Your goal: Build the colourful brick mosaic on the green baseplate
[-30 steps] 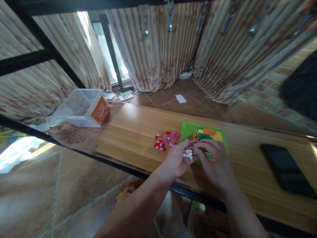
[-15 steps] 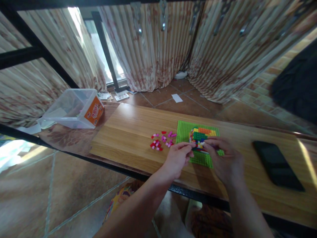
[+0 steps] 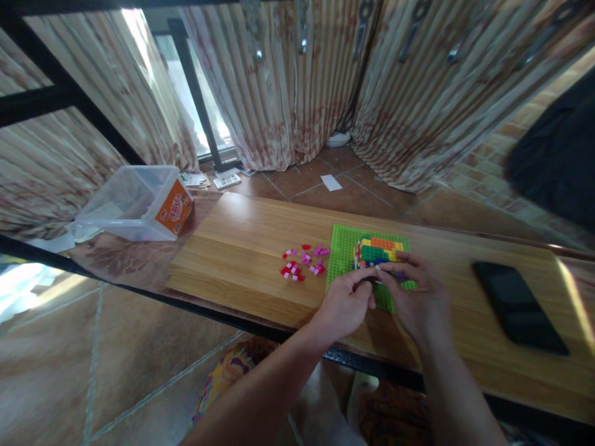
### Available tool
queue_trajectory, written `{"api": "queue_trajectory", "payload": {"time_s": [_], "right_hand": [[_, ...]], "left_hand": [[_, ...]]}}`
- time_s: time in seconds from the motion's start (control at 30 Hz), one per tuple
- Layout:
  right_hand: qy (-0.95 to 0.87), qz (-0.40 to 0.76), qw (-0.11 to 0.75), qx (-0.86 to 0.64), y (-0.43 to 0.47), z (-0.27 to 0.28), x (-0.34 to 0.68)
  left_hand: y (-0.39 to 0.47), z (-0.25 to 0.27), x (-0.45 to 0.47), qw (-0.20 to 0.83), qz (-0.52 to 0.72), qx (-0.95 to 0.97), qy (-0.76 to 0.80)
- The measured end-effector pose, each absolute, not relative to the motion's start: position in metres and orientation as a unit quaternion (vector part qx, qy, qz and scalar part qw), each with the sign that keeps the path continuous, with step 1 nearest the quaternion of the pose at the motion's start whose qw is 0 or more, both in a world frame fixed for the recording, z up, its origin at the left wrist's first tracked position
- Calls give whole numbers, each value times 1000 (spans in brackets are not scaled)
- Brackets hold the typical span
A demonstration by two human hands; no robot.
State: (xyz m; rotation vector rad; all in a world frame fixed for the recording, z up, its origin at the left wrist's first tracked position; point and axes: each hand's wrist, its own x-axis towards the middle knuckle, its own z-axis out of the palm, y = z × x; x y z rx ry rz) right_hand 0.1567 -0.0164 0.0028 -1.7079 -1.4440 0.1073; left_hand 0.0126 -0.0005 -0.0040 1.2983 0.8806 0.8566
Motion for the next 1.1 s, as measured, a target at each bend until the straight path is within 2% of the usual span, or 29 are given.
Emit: {"api": "queue_trajectory", "payload": {"time_s": [0.33,0.9,1.0,1.1], "right_hand": [[-509,149,520,-669,-15,-4,162],[-442,168,567,-675,-11,2,146],[-445,154,567,-676,-11,2,144],[-458,136,562,-675,-12,-1,145]], "left_hand": [[-3,-6,14,620,365,575,389],[-6,3,12,609,371,575,401],[-6,5,13,636,383,534,404],[-4,12,9,740,397,380,388]]}}
